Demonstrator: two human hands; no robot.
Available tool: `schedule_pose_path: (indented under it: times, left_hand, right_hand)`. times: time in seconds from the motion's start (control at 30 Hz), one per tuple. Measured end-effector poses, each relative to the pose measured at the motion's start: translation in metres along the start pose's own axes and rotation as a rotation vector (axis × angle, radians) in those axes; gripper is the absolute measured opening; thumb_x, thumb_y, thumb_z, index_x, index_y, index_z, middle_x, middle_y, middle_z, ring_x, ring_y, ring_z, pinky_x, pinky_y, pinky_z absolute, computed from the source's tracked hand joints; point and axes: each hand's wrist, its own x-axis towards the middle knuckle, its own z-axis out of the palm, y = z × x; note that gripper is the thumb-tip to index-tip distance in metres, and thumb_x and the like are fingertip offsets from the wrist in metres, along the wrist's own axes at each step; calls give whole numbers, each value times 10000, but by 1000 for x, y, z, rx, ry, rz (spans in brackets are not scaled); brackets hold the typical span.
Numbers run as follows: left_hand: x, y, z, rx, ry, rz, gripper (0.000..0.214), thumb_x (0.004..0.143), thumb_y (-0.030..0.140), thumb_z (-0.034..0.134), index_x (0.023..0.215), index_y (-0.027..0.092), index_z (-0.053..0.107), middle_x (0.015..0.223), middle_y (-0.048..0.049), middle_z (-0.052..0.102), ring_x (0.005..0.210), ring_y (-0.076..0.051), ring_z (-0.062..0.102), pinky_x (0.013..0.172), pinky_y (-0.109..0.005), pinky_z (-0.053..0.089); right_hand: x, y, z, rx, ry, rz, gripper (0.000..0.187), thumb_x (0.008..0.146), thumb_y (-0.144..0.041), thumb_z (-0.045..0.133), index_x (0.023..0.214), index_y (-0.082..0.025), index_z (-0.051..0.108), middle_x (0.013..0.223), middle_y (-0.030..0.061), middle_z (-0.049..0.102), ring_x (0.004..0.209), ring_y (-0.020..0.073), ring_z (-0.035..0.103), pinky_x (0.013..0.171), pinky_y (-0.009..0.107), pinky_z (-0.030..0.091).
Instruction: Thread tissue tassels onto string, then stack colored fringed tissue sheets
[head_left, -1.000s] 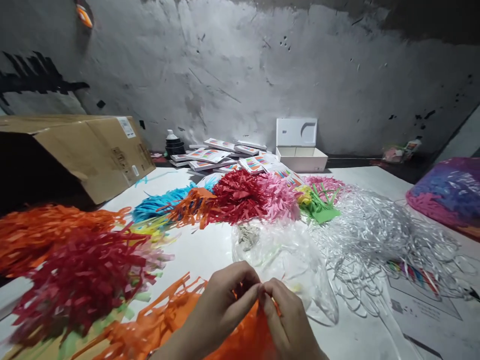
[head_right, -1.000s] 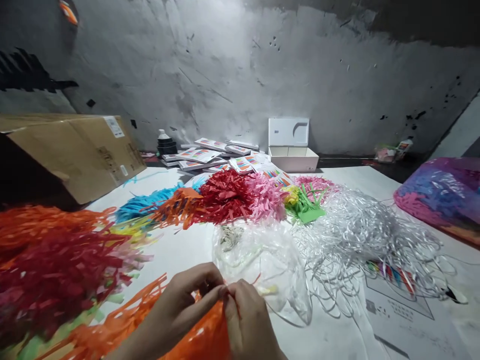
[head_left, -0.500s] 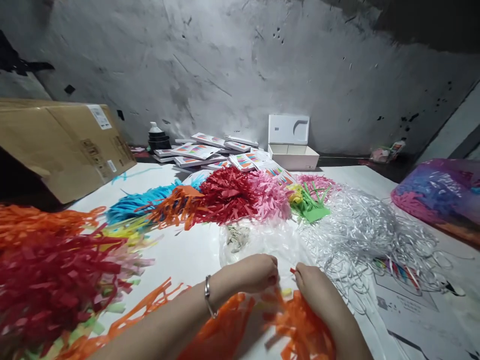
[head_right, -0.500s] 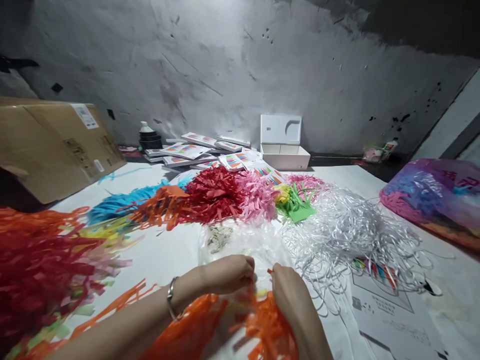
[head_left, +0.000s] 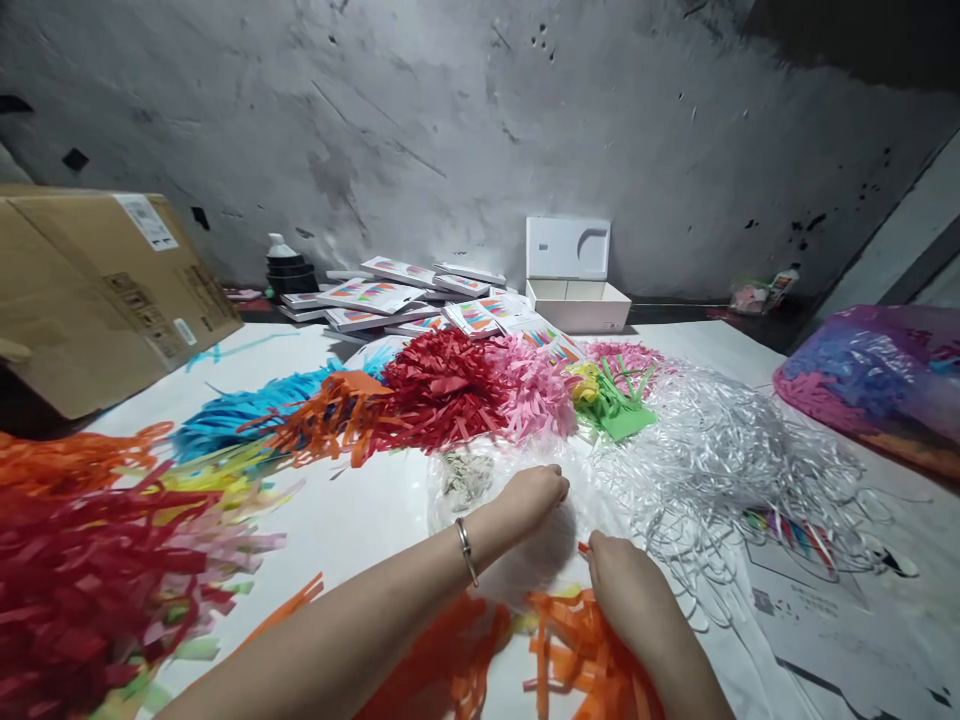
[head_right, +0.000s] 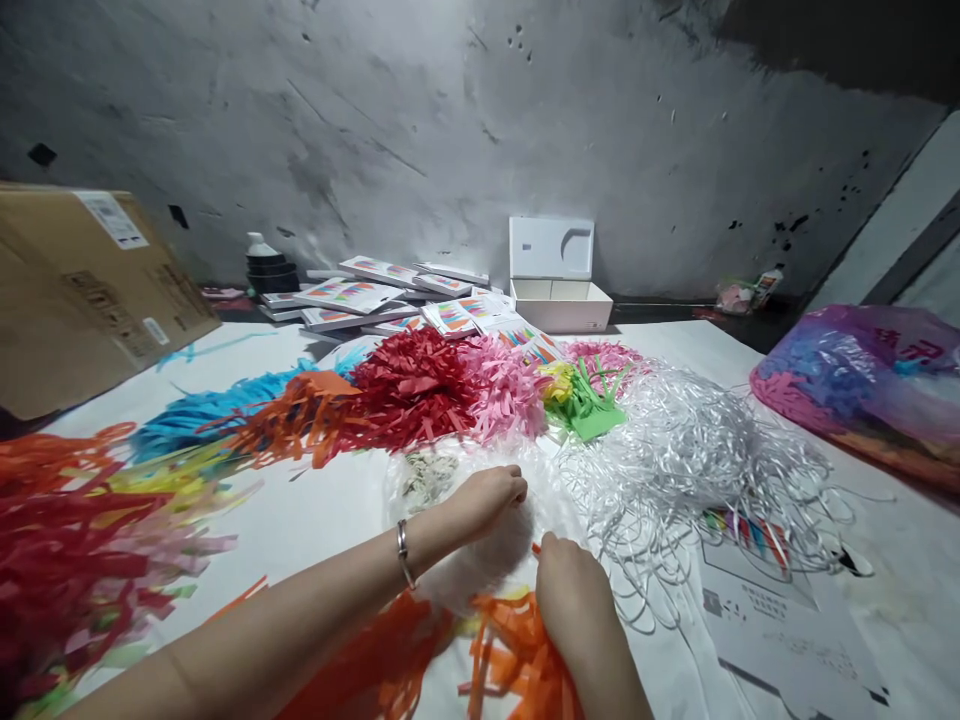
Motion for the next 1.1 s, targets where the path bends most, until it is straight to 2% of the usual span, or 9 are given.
schedule_pose_path:
  times: [0.17, 0.37, 0.5, 0.63, 0.7, 0.8, 0.87, 0.97, 1.1]
  left_hand:
    - [-6, 5, -12, 123, -70, 24, 236, 991, 329, 603, 1162, 172, 646, 1176, -79, 667, 984, -207, 667, 861, -410, 578]
    - [-17, 9, -9, 123, -70, 77, 65, 918, 170, 629, 897, 145, 685, 995, -96, 679, 891, -213, 649, 842, -370, 537]
    - [-18, 6, -4, 8, -69, 54, 140, 969, 278, 622, 1009, 153, 669, 1051, -58, 682, 940, -200, 655, 870, -411, 548]
    - [-18, 8, -8, -233, 12, -11, 177, 966, 314, 633, 1034, 156, 679, 1101, -74, 687, 985, -211, 659, 895, -421, 547]
    - [-20, 11, -15, -412, 78, -67, 143, 921, 285, 671, 935, 147, 706, 1023, -88, 705, 954, -220, 662, 876, -396, 536]
    - [-35, 15, -31, -755, 127, -167, 174, 836, 303, 713, 855, 131, 730, 836, -84, 716, 794, -207, 673, 748, -340, 535]
    - [-53, 18, -43, -996, 121, -222, 262, 770, 356, 758, 871, 115, 736, 767, -70, 709, 714, -183, 664, 690, -315, 531]
    - [-92, 26, -58, -1293, 118, -296, 351, 644, 372, 854, 840, 102, 748, 774, -87, 716, 717, -165, 661, 690, -287, 525]
    - [-149, 39, -67, -1536, 177, -377, 360, 555, 343, 922, 769, 113, 746, 760, -65, 703, 678, -118, 640, 626, -211, 491]
  right_hand:
    - [-2, -1, -1, -7, 3, -2, 312, 1013, -102, 369, 1059, -133, 676, 973, 149, 750, 903, 260, 738, 652, 281, 411]
    - [-6, -4, -5, -19, 10, -13, 340, 991, -58, 341, 1047, -131, 669, 927, 137, 743, 870, 267, 732, 632, 292, 392]
    - [-7, -5, -5, -16, 17, -12, 335, 979, -45, 346, 1030, -133, 666, 928, 137, 740, 863, 259, 729, 621, 289, 381]
    - [-6, -3, -4, -7, 32, -13, 320, 997, -73, 352, 1035, -130, 665, 934, 141, 742, 867, 262, 730, 618, 288, 373]
    - [-6, -2, -3, 0, 41, -17, 307, 999, -78, 361, 1023, -130, 663, 920, 138, 743, 855, 261, 731, 612, 286, 360]
    - [-6, -1, -1, 23, 64, -28, 275, 995, -91, 389, 968, -141, 658, 886, 128, 740, 805, 249, 725, 590, 281, 334]
    - [-7, -2, -2, 51, 98, -52, 269, 1002, -118, 397, 916, -156, 649, 852, 109, 733, 762, 232, 711, 581, 278, 328]
    - [-8, -5, -4, 117, 187, -140, 294, 1028, -165, 367, 882, -185, 622, 839, 65, 712, 762, 198, 682, 622, 269, 371]
    - [-15, -13, -6, 238, 357, -298, 321, 1066, -253, 288, 965, -195, 588, 900, 49, 680, 854, 176, 660, 762, 259, 450]
